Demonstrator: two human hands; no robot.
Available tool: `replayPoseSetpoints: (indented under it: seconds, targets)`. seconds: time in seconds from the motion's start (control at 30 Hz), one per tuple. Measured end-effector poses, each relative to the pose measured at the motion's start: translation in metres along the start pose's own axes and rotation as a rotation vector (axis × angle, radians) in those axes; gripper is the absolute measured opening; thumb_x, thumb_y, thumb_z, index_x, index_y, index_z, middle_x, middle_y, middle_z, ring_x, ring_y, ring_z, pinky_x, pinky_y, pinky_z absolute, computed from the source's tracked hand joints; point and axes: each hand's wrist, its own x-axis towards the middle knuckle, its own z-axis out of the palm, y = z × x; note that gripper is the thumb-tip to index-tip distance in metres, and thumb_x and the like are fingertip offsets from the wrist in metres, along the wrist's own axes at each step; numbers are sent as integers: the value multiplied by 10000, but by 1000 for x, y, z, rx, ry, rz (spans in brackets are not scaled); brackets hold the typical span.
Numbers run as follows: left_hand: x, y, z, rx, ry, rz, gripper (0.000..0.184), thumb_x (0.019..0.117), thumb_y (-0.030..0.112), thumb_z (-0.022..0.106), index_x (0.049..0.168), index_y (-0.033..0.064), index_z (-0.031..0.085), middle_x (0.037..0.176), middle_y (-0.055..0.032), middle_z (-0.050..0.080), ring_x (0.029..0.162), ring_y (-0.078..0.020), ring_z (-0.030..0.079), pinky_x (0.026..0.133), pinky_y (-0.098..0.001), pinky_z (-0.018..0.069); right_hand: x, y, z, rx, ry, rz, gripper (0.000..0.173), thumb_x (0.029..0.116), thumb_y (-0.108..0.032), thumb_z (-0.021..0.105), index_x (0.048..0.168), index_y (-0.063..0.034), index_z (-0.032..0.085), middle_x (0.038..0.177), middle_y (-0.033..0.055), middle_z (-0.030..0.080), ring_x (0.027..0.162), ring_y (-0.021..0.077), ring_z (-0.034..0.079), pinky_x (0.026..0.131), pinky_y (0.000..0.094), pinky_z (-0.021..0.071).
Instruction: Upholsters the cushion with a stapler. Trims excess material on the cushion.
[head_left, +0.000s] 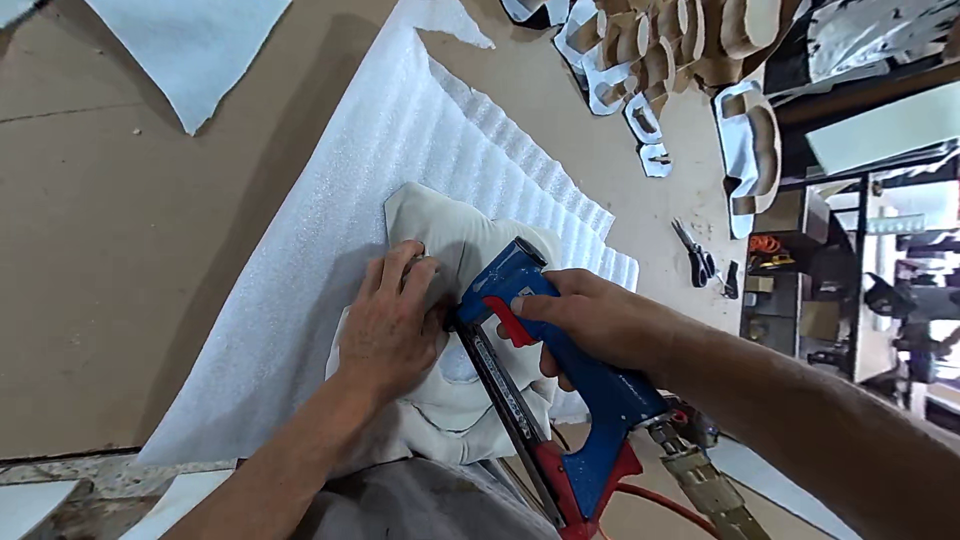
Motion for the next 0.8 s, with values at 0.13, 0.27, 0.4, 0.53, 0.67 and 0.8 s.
replayPoseSetpoints:
  seconds: [0.13, 0.27, 0.4, 0.53, 0.67, 0.8]
  targets:
    - [1, -2, 1, -11, 16, -1, 422, 871, 273, 692, 1257, 106, 656, 1462, -120, 523, 1209, -327, 566, 892, -446, 539, 7, -2, -4, -15, -18, 2, 235, 1120, -273, 423, 1223, -83, 517, 915, 132, 685, 485, 197, 625, 434, 313, 559]
    - [0, 0, 2, -38, 12, -14, 421, 860, 249, 691, 1253, 101, 657, 1458, -131, 522, 1209, -340, 564, 885, -458, 538, 0, -6, 7, -30, 40, 6, 240, 1123, -267, 412, 1221, -66, 499, 820, 135, 631, 449, 180, 595, 414, 303, 550]
    - [0, 0, 1, -36, 10, -14, 402, 887, 269, 694, 1252, 105, 657, 1462, -130, 522, 1201, -335, 569, 882, -452, 542, 15, -6, -5, -37, 3, 60, 239, 1108, -290, 463, 1224, -90, 526, 952, 132, 732, 505, 226, 662, 444, 337, 579]
    - [1, -1, 1, -40, 15, -11, 395, 892, 246, 697, 1257, 102, 650, 1471, -127, 513, 1203, -329, 566, 886, -445, 538, 26, -13, -16, -18, -89, 85, 246, 1103, -299, 459, 1220, -86, 500, 961, 138, 728, 527, 234, 671, 463, 349, 585]
    - [1, -1, 2, -34, 25, -8, 374, 892, 232, 690, 1236, 92, 655, 1466, -135, 513, 1169, -334, 575, 850, -440, 543, 34, -17, -18, -7, -135, 76, 270, 1100, -322, 454, 1196, -82, 529, 920, 133, 735, 476, 207, 640, 424, 322, 554]
    - [1, -1, 2, -34, 38, 0, 381, 888, 232, 681, 1242, 94, 652, 1469, -143, 506, 1164, -333, 572, 835, -427, 539, 39, -21, -21, -19, -169, 82, 286, 1101, -328, 442, 1185, -81, 556, 926, 136, 747, 485, 208, 649, 418, 313, 543]
